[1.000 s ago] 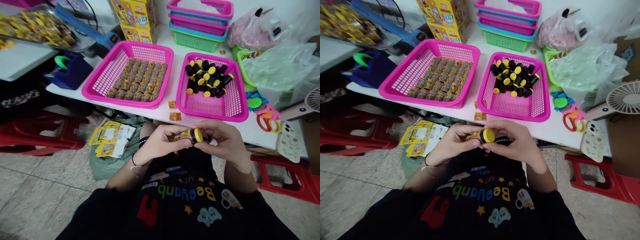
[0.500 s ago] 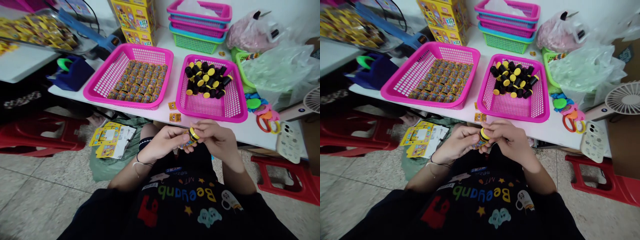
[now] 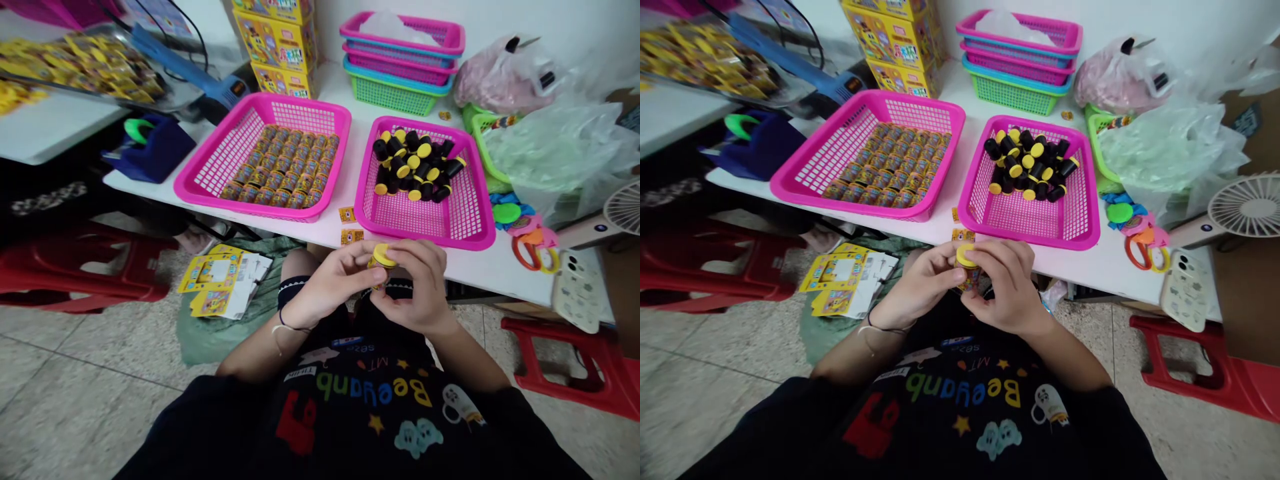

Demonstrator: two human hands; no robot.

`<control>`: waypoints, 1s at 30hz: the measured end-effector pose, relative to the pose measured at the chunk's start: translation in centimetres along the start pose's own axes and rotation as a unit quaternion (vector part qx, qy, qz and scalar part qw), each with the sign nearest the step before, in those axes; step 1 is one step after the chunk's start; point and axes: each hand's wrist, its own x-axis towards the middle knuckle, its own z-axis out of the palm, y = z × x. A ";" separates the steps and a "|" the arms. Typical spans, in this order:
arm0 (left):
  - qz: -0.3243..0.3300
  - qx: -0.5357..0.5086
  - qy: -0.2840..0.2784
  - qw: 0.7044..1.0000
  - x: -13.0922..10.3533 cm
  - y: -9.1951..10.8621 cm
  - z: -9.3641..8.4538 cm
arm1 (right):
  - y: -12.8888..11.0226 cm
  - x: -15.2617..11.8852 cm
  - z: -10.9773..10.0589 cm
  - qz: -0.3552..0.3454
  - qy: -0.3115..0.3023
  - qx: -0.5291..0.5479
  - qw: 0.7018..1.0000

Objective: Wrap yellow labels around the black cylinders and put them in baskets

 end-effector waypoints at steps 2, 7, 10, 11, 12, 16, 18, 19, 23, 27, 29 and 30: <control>0.005 0.010 -0.019 1.000 -0.1 0.7 0.1 | -0.2 0.1 0.5 -0.008 0.034 -0.009 0.999; 0.009 0.054 -0.079 0.995 -0.3 1.6 0.6 | -0.4 0.3 1.1 -0.038 0.046 0.031 0.998; -0.003 0.101 -0.083 0.991 -0.3 1.5 0.8 | -0.6 0.2 1.3 -0.058 0.026 0.046 0.997; -0.002 0.106 -0.083 0.991 -0.4 1.5 0.8 | -0.7 0.2 1.3 -0.058 0.022 0.051 0.997; -0.001 0.110 -0.084 0.990 -0.3 1.4 0.8 | -0.7 0.1 1.3 -0.057 0.020 0.058 0.996; 0.026 0.139 -0.098 0.985 -0.3 1.5 0.6 | -0.9 -0.3 1.0 -0.050 0.003 0.071 0.996; 0.037 0.170 -0.092 0.980 -0.4 1.4 0.6 | -0.8 -0.6 0.8 -0.067 0.006 0.040 0.997; 0.044 0.192 -0.080 0.977 -0.5 1.3 0.7 | -0.7 -0.6 0.6 -0.079 0.011 0.021 0.997; 0.082 0.278 0.006 0.957 -0.8 1.1 1.2 | -0.1 -0.4 0.1 -0.114 0.007 -0.018 0.993; 0.104 0.317 -0.010 0.943 -0.6 1.4 0.9 | 0.5 0.2 0.1 -0.136 -0.008 -0.025 0.990; 0.118 0.330 -0.032 0.936 -0.5 1.6 0.6 | 0.8 0.3 0.2 -0.136 -0.005 -0.026 0.990; 0.130 0.335 -0.026 0.933 -0.5 1.6 0.5 | 1.0 0.2 0.3 -0.132 -0.002 -0.028 0.991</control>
